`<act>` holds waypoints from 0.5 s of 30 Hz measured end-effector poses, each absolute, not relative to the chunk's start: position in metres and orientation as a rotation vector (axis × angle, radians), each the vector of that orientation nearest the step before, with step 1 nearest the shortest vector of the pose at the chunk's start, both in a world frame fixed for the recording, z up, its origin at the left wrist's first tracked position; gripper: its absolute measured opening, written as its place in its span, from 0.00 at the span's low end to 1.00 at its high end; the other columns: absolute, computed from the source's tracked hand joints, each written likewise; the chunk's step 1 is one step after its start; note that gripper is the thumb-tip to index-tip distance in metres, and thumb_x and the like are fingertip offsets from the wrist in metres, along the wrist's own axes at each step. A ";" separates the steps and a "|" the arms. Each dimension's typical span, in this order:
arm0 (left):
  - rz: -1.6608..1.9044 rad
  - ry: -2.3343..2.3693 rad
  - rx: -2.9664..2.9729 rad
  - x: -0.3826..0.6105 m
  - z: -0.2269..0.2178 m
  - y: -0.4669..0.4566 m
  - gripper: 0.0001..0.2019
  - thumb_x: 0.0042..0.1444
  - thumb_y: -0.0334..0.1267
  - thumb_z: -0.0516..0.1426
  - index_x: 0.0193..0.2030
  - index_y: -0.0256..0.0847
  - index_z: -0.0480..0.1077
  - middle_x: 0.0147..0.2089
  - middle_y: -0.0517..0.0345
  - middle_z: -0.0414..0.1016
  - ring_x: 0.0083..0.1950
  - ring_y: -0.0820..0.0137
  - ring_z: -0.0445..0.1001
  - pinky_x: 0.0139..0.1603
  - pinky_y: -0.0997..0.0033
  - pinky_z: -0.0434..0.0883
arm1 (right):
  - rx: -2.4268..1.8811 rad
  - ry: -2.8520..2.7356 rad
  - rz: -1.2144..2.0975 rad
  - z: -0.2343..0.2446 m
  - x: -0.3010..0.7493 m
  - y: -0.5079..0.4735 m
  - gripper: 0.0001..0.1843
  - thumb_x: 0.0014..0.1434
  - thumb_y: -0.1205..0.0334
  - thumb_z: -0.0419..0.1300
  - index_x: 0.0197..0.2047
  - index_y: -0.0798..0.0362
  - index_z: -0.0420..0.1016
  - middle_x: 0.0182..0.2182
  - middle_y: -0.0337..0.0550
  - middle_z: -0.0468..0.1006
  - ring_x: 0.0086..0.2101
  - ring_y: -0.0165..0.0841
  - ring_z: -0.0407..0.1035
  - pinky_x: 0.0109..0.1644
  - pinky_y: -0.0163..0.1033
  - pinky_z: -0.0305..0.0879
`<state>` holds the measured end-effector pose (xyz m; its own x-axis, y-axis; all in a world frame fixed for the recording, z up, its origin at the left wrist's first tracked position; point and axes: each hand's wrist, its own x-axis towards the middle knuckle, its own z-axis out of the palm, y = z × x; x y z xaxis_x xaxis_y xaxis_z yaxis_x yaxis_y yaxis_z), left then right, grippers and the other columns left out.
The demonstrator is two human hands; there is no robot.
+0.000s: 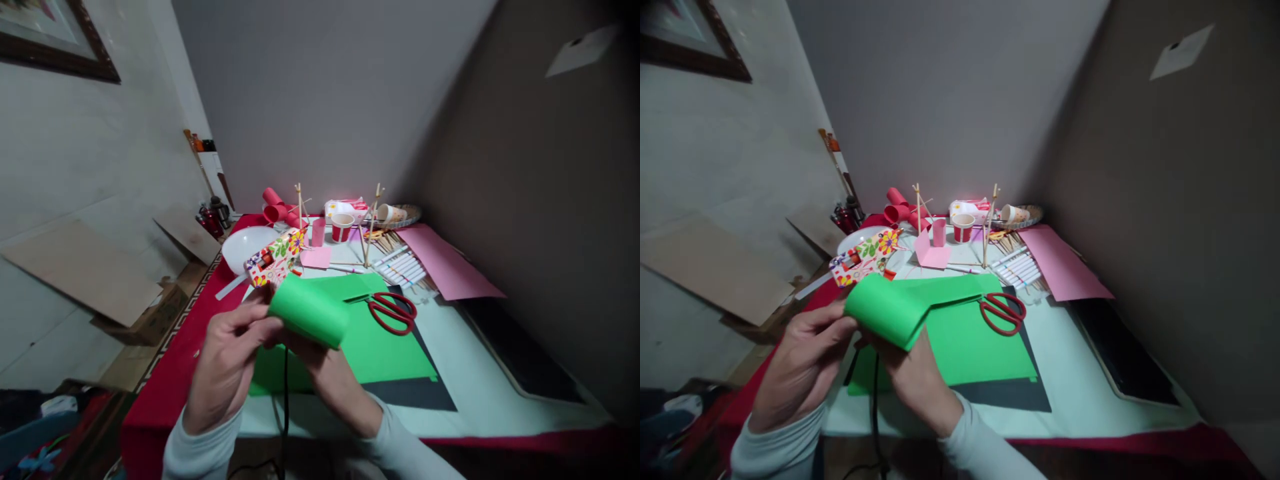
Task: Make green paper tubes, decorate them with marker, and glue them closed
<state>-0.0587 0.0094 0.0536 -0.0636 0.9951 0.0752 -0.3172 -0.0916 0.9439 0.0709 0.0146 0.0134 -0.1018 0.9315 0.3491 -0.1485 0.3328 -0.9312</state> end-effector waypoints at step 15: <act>1.198 1.104 0.582 -0.085 -0.018 -0.028 0.18 0.27 0.42 0.79 0.25 0.42 0.81 0.35 0.47 0.85 0.57 0.42 0.80 0.59 0.46 0.77 | -0.402 -1.018 1.553 0.065 0.088 0.044 0.16 0.60 0.57 0.65 0.32 0.50 0.60 0.21 0.26 0.63 0.19 0.23 0.58 0.25 0.31 0.61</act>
